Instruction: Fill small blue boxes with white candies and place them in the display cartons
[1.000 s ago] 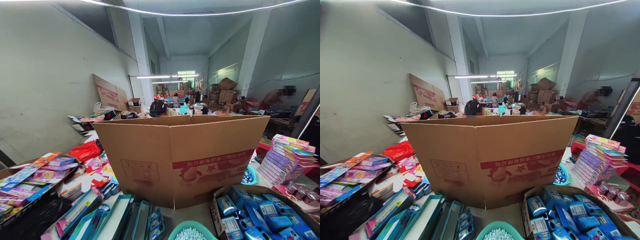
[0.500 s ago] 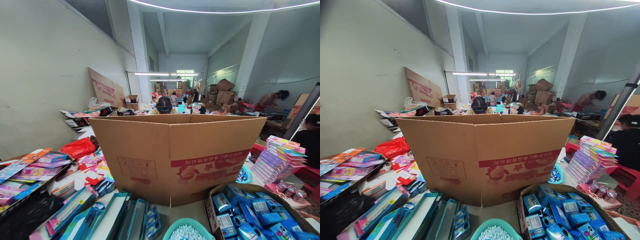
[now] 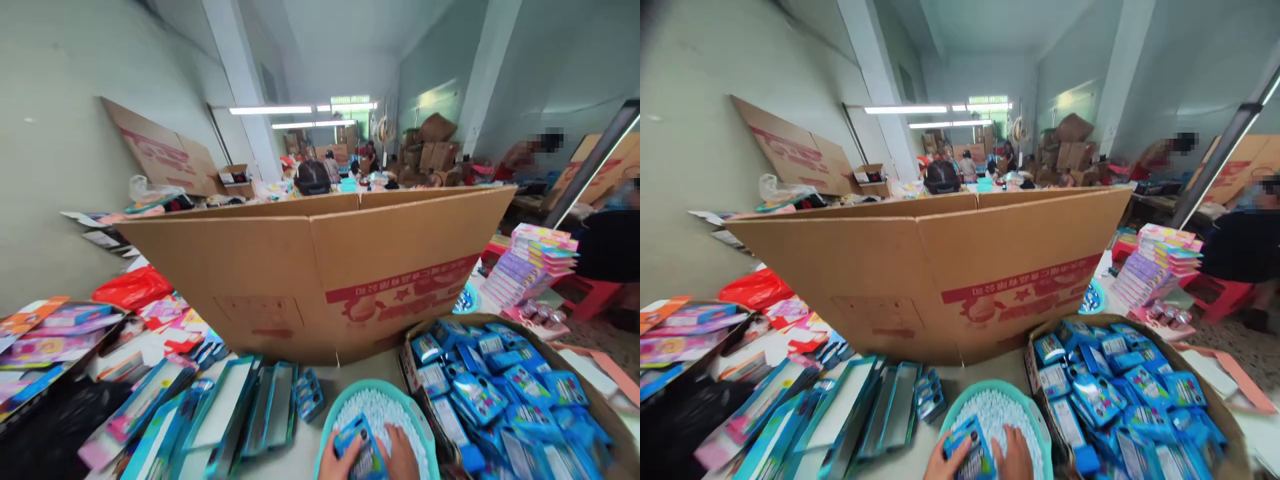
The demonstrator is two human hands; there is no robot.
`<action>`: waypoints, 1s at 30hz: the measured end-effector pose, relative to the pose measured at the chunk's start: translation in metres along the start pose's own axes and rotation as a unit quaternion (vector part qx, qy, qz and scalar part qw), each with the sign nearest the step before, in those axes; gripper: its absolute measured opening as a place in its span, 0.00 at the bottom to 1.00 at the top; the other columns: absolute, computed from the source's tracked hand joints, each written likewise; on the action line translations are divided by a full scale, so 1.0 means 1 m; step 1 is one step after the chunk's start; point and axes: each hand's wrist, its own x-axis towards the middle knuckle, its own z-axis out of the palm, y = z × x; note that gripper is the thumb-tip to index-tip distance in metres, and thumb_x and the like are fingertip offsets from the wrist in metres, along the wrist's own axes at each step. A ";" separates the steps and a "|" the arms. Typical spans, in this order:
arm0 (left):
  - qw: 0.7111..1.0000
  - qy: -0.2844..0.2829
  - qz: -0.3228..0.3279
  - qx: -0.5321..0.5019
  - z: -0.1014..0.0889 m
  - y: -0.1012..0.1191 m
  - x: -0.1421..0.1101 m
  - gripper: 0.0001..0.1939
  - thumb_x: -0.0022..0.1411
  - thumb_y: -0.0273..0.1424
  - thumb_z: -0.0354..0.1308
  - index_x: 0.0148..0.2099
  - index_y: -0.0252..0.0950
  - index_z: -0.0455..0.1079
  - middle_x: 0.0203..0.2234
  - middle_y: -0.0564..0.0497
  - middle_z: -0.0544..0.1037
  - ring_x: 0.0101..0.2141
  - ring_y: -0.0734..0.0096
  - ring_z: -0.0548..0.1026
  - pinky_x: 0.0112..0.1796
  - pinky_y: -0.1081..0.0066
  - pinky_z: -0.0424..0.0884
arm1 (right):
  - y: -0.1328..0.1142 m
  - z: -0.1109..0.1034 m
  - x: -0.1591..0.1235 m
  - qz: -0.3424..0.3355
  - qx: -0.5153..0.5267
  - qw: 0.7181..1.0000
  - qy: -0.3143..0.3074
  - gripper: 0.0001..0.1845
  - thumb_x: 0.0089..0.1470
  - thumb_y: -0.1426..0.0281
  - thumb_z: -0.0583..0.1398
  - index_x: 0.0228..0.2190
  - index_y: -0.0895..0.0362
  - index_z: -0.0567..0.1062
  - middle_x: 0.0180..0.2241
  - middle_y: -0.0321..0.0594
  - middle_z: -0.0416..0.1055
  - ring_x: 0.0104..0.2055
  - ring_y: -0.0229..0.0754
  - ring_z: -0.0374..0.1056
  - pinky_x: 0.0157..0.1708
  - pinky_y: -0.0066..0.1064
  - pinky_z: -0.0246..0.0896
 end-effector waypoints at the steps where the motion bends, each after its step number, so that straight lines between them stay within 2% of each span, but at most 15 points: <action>1: 1.000 -0.009 -0.012 0.005 -0.002 -0.003 -0.001 0.22 0.39 0.44 0.68 0.37 0.39 0.71 0.33 0.50 0.78 0.40 0.57 0.75 0.41 0.64 0.73 | 0.001 -0.001 -0.006 0.007 -0.005 1.000 -0.024 0.16 0.48 0.61 0.57 0.40 0.43 0.76 0.42 0.40 0.73 0.48 0.52 0.68 0.43 0.40 0.65; 2: 1.000 -0.018 -0.022 0.009 -0.003 -0.006 -0.001 0.26 0.35 0.44 0.69 0.37 0.37 0.71 0.33 0.50 0.79 0.39 0.58 0.75 0.42 0.65 0.72 | 0.001 -0.004 -0.012 0.010 -0.024 0.997 -0.068 0.19 0.51 0.60 0.54 0.43 0.50 0.75 0.43 0.44 0.73 0.48 0.52 0.68 0.47 0.40 0.62; 4: 0.999 -0.034 -0.013 0.024 -0.002 -0.010 -0.003 0.30 0.36 0.45 0.68 0.41 0.34 0.68 0.33 0.49 0.78 0.38 0.60 0.76 0.42 0.64 0.72 | -0.002 -0.011 -0.019 -0.007 -0.057 0.989 -0.138 0.22 0.54 0.61 0.50 0.45 0.57 0.73 0.45 0.48 0.72 0.50 0.51 0.66 0.50 0.38 0.57; 8: 0.997 -0.052 0.003 0.053 0.002 -0.016 -0.004 0.28 0.42 0.44 0.66 0.42 0.33 0.66 0.33 0.48 0.77 0.35 0.65 0.75 0.39 0.67 0.72 | -0.012 -0.023 -0.016 -0.037 -0.082 0.960 -0.265 0.19 0.55 0.63 0.48 0.42 0.56 0.73 0.43 0.46 0.73 0.47 0.46 0.66 0.48 0.34 0.56; 10: 0.996 -0.065 0.009 0.059 0.003 -0.018 -0.006 0.26 0.43 0.44 0.65 0.41 0.33 0.66 0.31 0.49 0.77 0.33 0.67 0.75 0.37 0.68 0.72 | -0.015 -0.025 -0.013 -0.040 -0.098 0.948 -0.300 0.17 0.53 0.62 0.51 0.40 0.55 0.74 0.42 0.44 0.73 0.46 0.46 0.67 0.45 0.32 0.56; 13: 0.996 -0.068 0.020 0.061 0.001 -0.020 -0.010 0.25 0.43 0.44 0.65 0.40 0.34 0.66 0.30 0.50 0.76 0.31 0.69 0.74 0.36 0.69 0.71 | -0.017 -0.024 -0.012 -0.022 -0.107 0.941 -0.320 0.17 0.51 0.60 0.53 0.40 0.53 0.73 0.43 0.43 0.73 0.45 0.47 0.67 0.41 0.31 0.56; 17: 0.996 -0.058 0.027 0.057 -0.002 -0.021 -0.013 0.26 0.41 0.42 0.66 0.41 0.35 0.65 0.31 0.51 0.76 0.32 0.69 0.75 0.36 0.69 0.71 | -0.017 -0.019 -0.018 0.028 -0.056 0.933 -0.354 0.14 0.48 0.62 0.56 0.35 0.51 0.75 0.41 0.42 0.74 0.45 0.51 0.67 0.40 0.33 0.54; 21: 0.995 -0.052 0.043 0.078 -0.006 -0.025 -0.011 0.27 0.42 0.42 0.66 0.43 0.36 0.65 0.31 0.51 0.76 0.32 0.69 0.74 0.36 0.69 0.70 | -0.014 -0.013 -0.017 0.075 -0.012 0.931 -0.356 0.13 0.47 0.63 0.56 0.32 0.53 0.76 0.40 0.44 0.74 0.46 0.52 0.67 0.41 0.34 0.54; 24: 0.990 -0.058 0.063 0.115 -0.009 -0.029 -0.010 0.25 0.43 0.41 0.65 0.43 0.37 0.65 0.33 0.51 0.74 0.33 0.69 0.73 0.37 0.70 0.68 | -0.013 -0.011 -0.009 0.122 0.054 0.923 -0.360 0.15 0.48 0.61 0.54 0.28 0.56 0.76 0.36 0.44 0.75 0.42 0.50 0.68 0.40 0.35 0.56; 26: 0.987 -0.062 0.073 0.128 -0.010 -0.031 -0.010 0.25 0.43 0.41 0.65 0.43 0.37 0.65 0.34 0.51 0.74 0.34 0.69 0.72 0.37 0.70 0.68 | -0.014 -0.012 -0.006 0.153 0.115 0.912 -0.361 0.19 0.48 0.58 0.53 0.29 0.58 0.76 0.33 0.43 0.75 0.38 0.48 0.68 0.38 0.35 0.58; 28: 0.987 -0.062 0.075 0.129 -0.011 -0.034 -0.010 0.26 0.43 0.42 0.65 0.43 0.37 0.65 0.34 0.51 0.74 0.34 0.69 0.72 0.37 0.70 0.67 | -0.016 -0.015 -0.004 0.185 0.181 0.897 -0.357 0.23 0.49 0.54 0.51 0.33 0.58 0.75 0.31 0.42 0.74 0.35 0.46 0.69 0.35 0.34 0.61; 30: 0.987 -0.064 0.072 0.126 -0.012 -0.036 -0.010 0.26 0.43 0.42 0.65 0.44 0.37 0.65 0.35 0.51 0.74 0.34 0.69 0.72 0.37 0.70 0.67 | -0.018 -0.019 -0.004 0.245 0.269 0.864 -0.349 0.25 0.49 0.51 0.50 0.35 0.57 0.74 0.30 0.41 0.73 0.31 0.44 0.68 0.32 0.34 0.62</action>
